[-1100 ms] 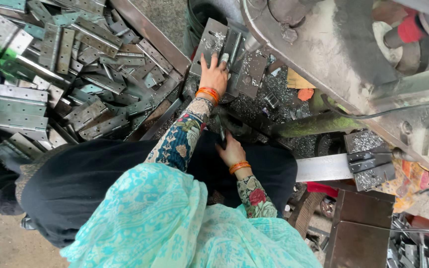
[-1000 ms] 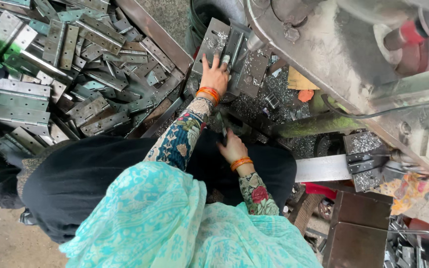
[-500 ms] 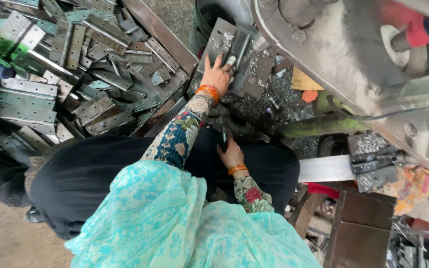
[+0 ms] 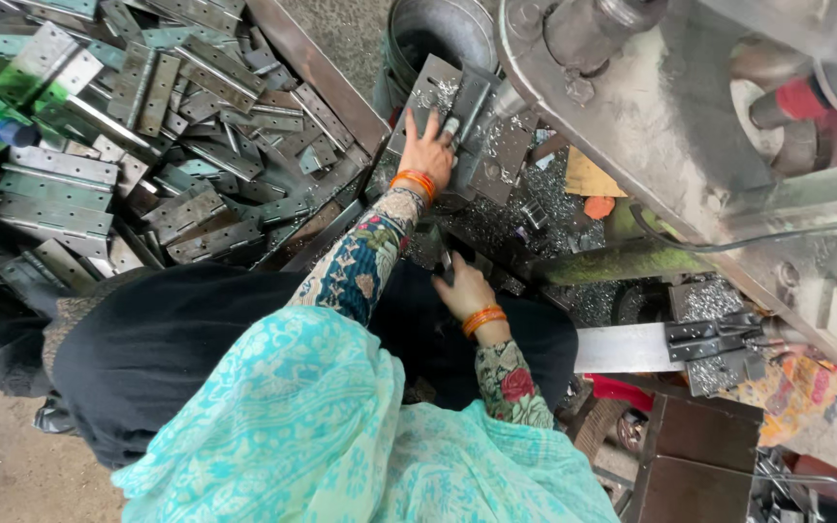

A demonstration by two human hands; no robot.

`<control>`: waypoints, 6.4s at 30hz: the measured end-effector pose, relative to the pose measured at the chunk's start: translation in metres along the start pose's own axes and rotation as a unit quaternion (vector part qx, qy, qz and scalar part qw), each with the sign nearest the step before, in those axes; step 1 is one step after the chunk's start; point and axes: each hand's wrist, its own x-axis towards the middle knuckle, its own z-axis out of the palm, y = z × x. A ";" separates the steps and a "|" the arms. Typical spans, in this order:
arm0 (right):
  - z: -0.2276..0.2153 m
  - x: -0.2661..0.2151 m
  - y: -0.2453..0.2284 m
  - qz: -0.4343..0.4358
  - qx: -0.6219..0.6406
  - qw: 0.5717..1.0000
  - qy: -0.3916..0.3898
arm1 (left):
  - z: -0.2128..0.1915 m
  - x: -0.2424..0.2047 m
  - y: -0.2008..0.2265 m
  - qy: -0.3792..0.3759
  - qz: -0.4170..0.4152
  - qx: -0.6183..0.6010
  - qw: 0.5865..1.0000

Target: The person operates a metal press machine, repeatedly placing rectangular metal pieces into the press, activating the mechanism, and removing the processed pieces. The person handles the metal pieces one at a time, placing them into a bin after processing.

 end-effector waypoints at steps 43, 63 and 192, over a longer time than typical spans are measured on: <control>-0.012 -0.007 -0.013 -0.002 -0.003 1.000 -0.025 | 0.042 -0.073 -0.006 0.321 0.139 0.014 0.937; -0.064 0.041 -0.006 -0.126 0.368 0.893 0.227 | -0.047 -0.102 -0.018 0.350 -0.133 -0.515 0.771; -0.061 -0.006 -0.049 0.005 -0.082 0.997 0.003 | 0.207 -0.084 -0.187 0.312 -0.464 -0.400 0.726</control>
